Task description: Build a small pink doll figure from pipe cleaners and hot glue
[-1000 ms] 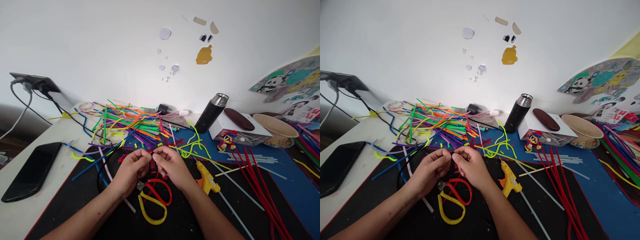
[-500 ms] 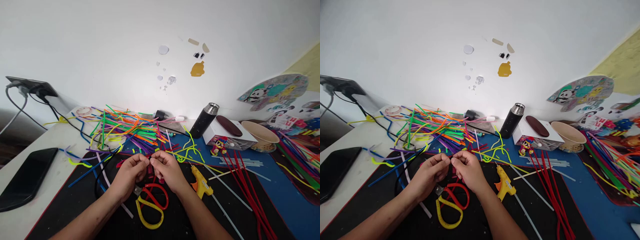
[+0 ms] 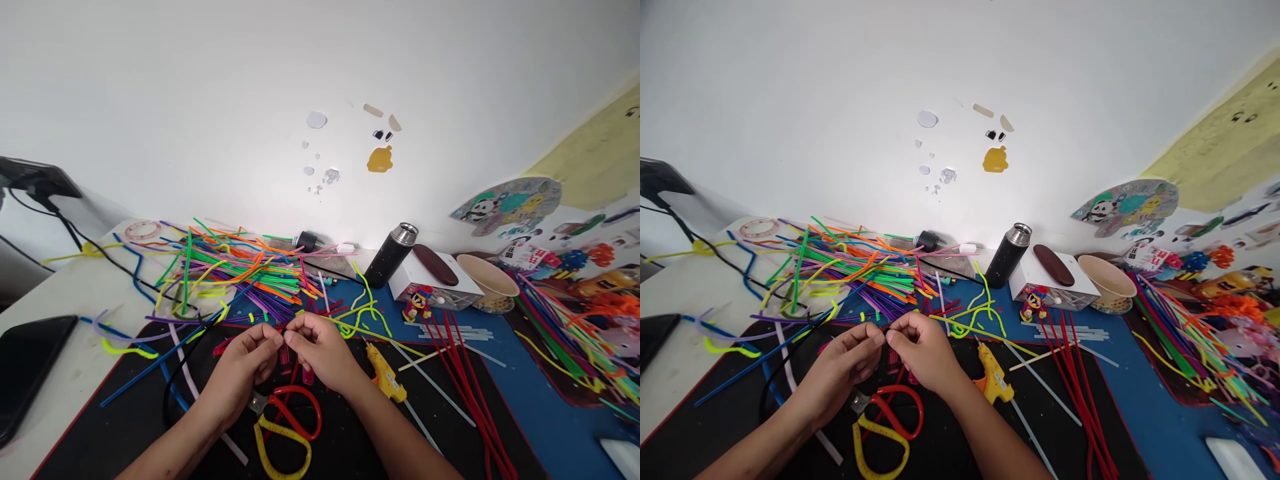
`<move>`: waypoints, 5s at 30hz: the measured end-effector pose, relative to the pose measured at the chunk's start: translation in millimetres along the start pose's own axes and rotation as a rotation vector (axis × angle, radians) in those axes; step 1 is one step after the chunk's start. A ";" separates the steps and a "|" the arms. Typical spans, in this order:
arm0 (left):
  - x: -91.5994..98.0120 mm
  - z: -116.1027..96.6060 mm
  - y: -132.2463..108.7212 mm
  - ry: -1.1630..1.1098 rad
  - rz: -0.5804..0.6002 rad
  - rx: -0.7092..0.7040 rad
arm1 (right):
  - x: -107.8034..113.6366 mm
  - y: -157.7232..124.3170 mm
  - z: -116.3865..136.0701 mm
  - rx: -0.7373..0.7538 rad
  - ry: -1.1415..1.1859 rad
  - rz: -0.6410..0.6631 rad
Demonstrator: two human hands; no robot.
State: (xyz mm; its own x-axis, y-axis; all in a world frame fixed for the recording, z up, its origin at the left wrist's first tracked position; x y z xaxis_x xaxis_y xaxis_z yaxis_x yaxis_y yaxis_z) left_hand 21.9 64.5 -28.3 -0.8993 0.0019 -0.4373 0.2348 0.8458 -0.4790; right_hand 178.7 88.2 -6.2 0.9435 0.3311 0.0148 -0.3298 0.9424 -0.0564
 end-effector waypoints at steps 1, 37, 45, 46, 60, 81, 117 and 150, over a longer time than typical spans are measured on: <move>0.0 -1.0 -0.1 0.000 0.001 0.003 | -0.1 0.9 0.9 -0.003 -0.008 0.006; 1.7 -4.2 2.9 -0.068 -0.013 0.073 | 117.6 67.9 21.3 0.154 -0.999 -0.345; -1.1 -4.7 -1.3 -0.092 0.044 -0.003 | 102.2 16.5 49.2 0.138 -0.467 -0.359; -1.6 -4.5 -1.7 -0.093 0.052 -0.013 | 96.5 8.3 53.0 0.100 -0.312 -0.359; -7.7 -10.3 -12.1 -0.173 0.119 -0.093 | 6.9 -58.8 9.1 -0.107 0.220 -0.188; 12.3 -49.2 -18.7 -0.222 0.043 -0.299 | 90.5 1.6 75.4 0.292 -0.809 -0.497; 65.2 -107.6 -27.4 -0.425 -0.127 -0.569 | -82.8 -2.8 25.0 0.551 -0.488 0.354; 7.8 -25.3 -5.3 -0.160 0.047 -0.009 | -33.6 -49.5 1.5 0.347 -0.278 0.139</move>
State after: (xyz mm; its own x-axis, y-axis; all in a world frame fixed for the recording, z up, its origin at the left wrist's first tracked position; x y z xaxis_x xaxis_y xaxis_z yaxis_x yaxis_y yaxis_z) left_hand 4.3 73.5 -9.9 -0.8169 -0.0424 -0.5752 0.2716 0.8515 -0.4485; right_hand 163.2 30.5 -2.4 0.8604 0.4115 0.3007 -0.4890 0.8328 0.2596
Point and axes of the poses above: each hand's wrist, its own y-axis towards the middle knuckle, its own x-axis out of the back of the hand, z = x × y, the point moved 2 cm from there along y, towards the middle knuckle, and after that the axes turned 10 degrees about x, right-handed, at the moved point
